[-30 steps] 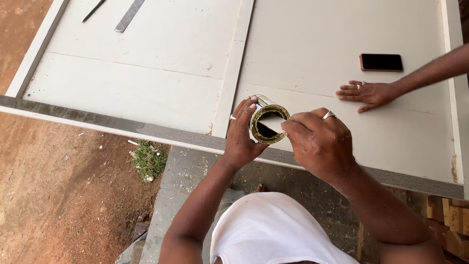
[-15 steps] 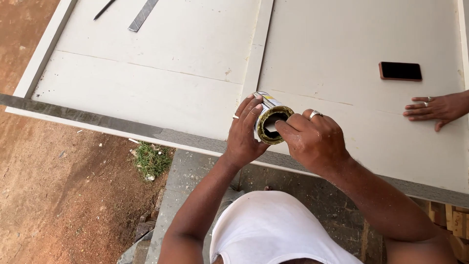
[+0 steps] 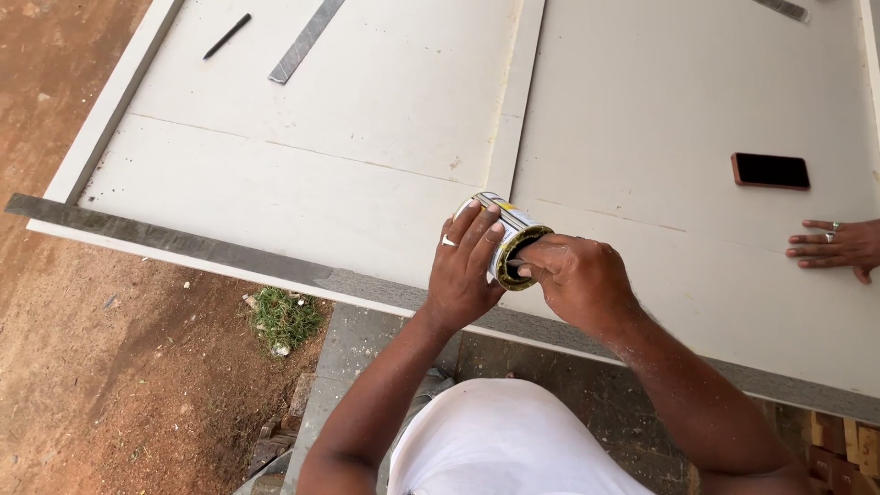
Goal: The person applies adhesive from a can onto a laminate strip and a door frame using a spreader and a putty knife. They then press the strip onto the edge of the frame, smoothing it down by hand and with the spreader.
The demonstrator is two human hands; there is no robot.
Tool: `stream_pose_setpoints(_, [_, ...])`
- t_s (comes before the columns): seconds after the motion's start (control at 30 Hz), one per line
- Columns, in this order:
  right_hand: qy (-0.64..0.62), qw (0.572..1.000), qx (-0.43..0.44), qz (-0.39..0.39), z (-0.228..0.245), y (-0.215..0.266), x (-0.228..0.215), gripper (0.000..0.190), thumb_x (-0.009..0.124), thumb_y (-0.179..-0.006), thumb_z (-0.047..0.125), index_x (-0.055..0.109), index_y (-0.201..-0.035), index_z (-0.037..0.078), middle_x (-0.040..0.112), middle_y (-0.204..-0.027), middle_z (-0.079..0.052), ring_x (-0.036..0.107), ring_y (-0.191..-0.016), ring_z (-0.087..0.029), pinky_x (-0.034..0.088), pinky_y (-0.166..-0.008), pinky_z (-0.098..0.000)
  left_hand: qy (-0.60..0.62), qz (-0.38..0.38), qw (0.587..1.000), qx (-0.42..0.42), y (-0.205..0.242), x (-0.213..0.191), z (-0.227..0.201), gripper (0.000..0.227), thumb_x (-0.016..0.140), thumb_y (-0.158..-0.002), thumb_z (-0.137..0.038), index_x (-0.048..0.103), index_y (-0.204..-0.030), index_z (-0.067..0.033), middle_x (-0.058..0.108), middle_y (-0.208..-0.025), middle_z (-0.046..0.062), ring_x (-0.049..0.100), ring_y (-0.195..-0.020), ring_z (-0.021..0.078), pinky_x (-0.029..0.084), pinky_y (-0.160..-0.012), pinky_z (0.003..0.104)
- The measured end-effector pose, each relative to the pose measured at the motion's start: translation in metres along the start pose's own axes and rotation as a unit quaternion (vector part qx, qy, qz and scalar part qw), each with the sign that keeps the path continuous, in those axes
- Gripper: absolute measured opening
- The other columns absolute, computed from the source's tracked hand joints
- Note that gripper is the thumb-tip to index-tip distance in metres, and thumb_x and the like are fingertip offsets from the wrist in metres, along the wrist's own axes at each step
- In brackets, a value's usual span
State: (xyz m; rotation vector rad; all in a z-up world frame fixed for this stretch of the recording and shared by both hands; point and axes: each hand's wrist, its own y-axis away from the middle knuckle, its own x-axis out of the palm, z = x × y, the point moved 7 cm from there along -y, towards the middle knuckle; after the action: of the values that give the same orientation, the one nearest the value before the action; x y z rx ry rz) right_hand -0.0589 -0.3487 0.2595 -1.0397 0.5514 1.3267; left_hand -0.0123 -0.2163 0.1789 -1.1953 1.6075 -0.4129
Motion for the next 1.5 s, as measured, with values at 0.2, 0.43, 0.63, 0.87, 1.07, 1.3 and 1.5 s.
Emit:
stream_pose_setpoints(0.2, [-0.101,0.991,0.083,-0.029,-0.03,-0.008,0.024,0.008,0.076,-0.09,0.007,0.077,-0.098,0.005,0.077,-0.089,-0.009,0.073,-0.072,-0.016,0.059,-0.058,-0.0307,-0.052,0.033,0.996,-0.062,0.013,-0.006,0.027,0.096,0.092,-0.078,-0.024,0.03,-0.151,-0.0137,0.044,-0.156,0.018,0.041,-0.148,0.0419,0.037,-0.119,0.064])
stream_pose_setpoints(0.43, [-0.488,0.813,0.3,-0.109,-0.113,-0.007,0.066,0.009,0.07,-0.101,0.011,0.067,-0.101,0.003,0.069,-0.084,-0.005,0.066,-0.069,-0.013,0.058,-0.065,-0.0287,-0.011,0.029,0.986,-0.163,0.038,-0.017,0.084,0.098,0.091,-0.075,-0.017,0.028,-0.151,-0.0086,0.047,-0.151,0.025,0.042,-0.145,0.0456,0.041,-0.12,0.058])
stream_pose_setpoints(0.63, [-0.614,0.662,0.415,-0.113,-0.144,-0.014,0.131,0.015,0.07,-0.097,0.009,0.057,-0.106,0.008,0.067,-0.089,-0.005,0.065,-0.072,-0.015,0.056,-0.065,-0.029,-0.012,0.071,0.966,-0.249,0.061,-0.01,0.132,0.099,0.092,-0.076,-0.027,0.028,-0.149,-0.0042,0.051,-0.145,0.025,0.052,-0.135,0.0397,0.04,-0.111,0.06])
stream_pose_setpoints(0.87, [-0.538,0.698,0.473,0.002,-0.167,0.0,0.181,0.018,0.069,-0.097,0.01,0.058,-0.111,0.005,0.065,-0.089,-0.007,0.063,-0.073,-0.015,0.056,-0.065,-0.0295,0.002,0.054,0.948,-0.313,0.087,0.013,0.191,0.1,0.091,-0.078,-0.031,0.028,-0.152,-0.0045,0.053,-0.145,0.025,0.055,-0.132,0.0394,0.045,-0.106,0.054])
stream_pose_setpoints(1.07, [-0.634,0.654,0.413,0.011,-0.164,-0.009,0.17,0.017,0.065,-0.103,0.009,0.058,-0.119,0.007,0.067,-0.098,-0.008,0.064,-0.079,-0.016,0.055,-0.071,-0.0302,0.0,0.064,0.904,-0.423,0.113,0.039,0.228,0.105,0.09,-0.076,-0.04,0.029,-0.153,-0.002,0.053,-0.144,0.023,0.058,-0.126,0.0395,0.049,-0.106,0.049])
stream_pose_setpoints(1.3, [-0.748,0.6,0.262,0.106,-0.134,-0.064,0.175,0.027,0.064,-0.108,0.001,0.058,-0.132,0.012,0.071,-0.113,-0.011,0.068,-0.09,-0.022,0.057,-0.079,-0.0355,-0.124,0.071,0.859,-0.492,0.137,0.001,0.186,0.13,0.089,-0.058,-0.061,0.024,-0.153,0.0001,0.043,-0.147,0.022,0.042,-0.136,0.0383,0.039,-0.111,0.056])
stream_pose_setpoints(1.5, [-0.619,0.698,0.183,0.312,-0.052,-0.102,0.252,0.052,0.064,-0.095,-0.007,0.049,-0.14,0.013,0.071,-0.114,-0.014,0.074,-0.091,-0.025,0.062,-0.072,-0.0363,-0.274,-0.086,0.729,-0.621,0.218,-0.03,0.15,0.124,0.088,-0.068,-0.063,0.019,-0.154,-0.0065,0.032,-0.148,0.023,0.031,-0.14,0.0422,0.024,-0.115,0.065])
